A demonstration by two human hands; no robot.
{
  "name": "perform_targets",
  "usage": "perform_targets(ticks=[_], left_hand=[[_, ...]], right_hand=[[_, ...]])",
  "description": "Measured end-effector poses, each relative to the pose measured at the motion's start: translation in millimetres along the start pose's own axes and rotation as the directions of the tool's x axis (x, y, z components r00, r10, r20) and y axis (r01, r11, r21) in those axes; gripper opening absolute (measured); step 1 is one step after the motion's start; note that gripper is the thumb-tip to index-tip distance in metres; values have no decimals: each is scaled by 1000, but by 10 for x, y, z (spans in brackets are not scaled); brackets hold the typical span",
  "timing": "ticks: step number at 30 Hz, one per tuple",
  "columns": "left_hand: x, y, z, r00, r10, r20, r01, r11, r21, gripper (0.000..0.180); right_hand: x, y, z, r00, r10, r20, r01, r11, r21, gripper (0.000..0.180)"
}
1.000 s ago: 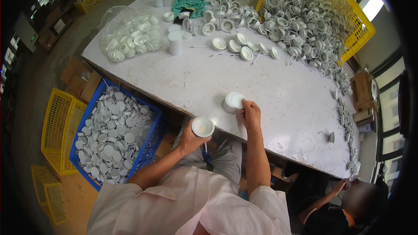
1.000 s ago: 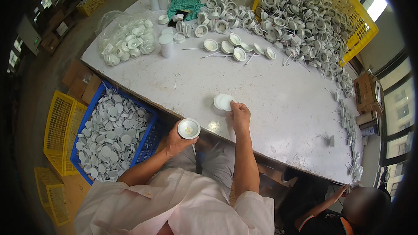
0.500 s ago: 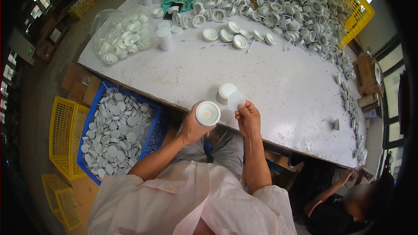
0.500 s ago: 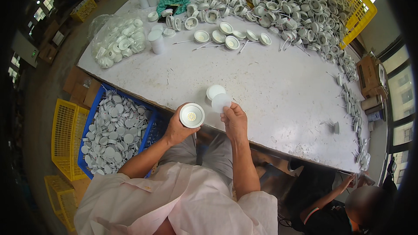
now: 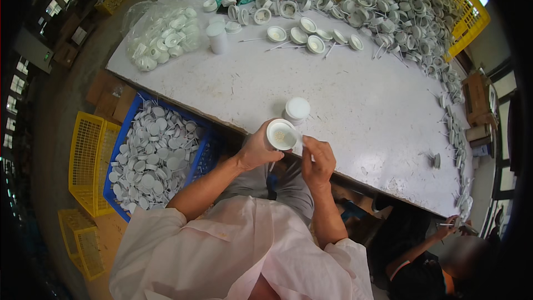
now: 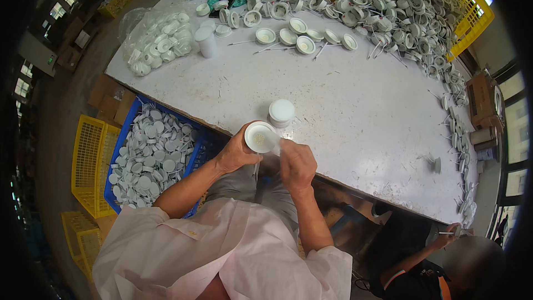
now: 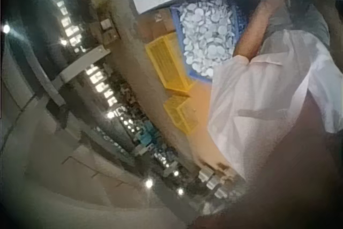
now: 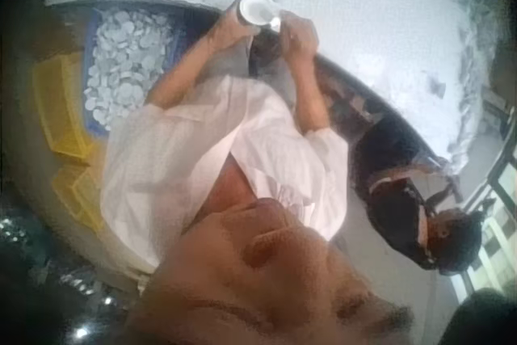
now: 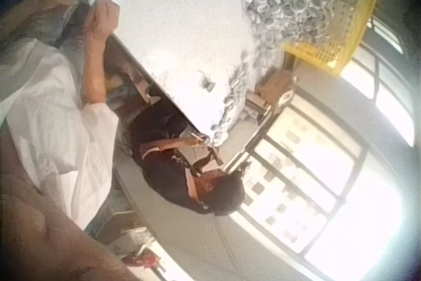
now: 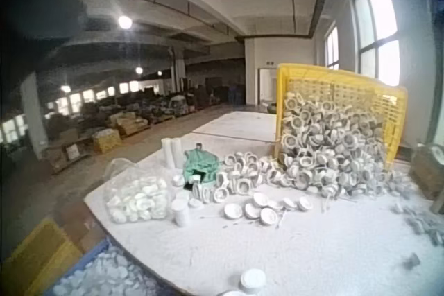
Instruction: The person assembles lamps by taking lamp bases from a blue crate, attaching circular covers from a stack on the table onto each base by hand, and placing the assembled lamps onto the table.
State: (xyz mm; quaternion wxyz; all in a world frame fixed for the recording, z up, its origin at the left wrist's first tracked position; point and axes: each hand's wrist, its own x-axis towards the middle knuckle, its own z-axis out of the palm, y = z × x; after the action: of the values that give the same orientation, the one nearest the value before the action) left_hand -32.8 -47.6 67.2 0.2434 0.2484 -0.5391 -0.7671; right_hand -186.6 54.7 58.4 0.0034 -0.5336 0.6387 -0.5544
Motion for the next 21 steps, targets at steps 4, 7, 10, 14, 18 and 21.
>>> perform_targets(ticks=[4, 7, 10, 14, 18, 21], left_hand=[[48, -103, -90, 984, 32, 176, -4, 987, -160, 73], [16, -102, -40, 996, 15, 93, 2, 984, -178, 58], [19, -123, -15, 999, 46, 29, -44, 998, -41, 56], [0, -85, -3, 1000, 10, -18, -9, 999, 44, 54], [-1, -139, -42, 999, 29, -36, -25, 994, 110, 50], [-6, -178, -49, 997, 50, -60, -43, 992, 120, 46]], right_hand=[[-55, -8, 43, 929, -333, 160, 358, 918, -169, 39], [-82, -16, 67, 909, -344, 234, 388, 905, -176, 46], [-100, -26, 105, 909, -332, 252, 383, 904, -188, 48], [-105, -25, 149, 904, -364, 222, 407, 893, -194, 48], [-127, -35, 171, 909, -337, 244, 383, 907, -173, 52], [-119, -37, 174, 906, -342, 249, 387, 908, -161, 53]])
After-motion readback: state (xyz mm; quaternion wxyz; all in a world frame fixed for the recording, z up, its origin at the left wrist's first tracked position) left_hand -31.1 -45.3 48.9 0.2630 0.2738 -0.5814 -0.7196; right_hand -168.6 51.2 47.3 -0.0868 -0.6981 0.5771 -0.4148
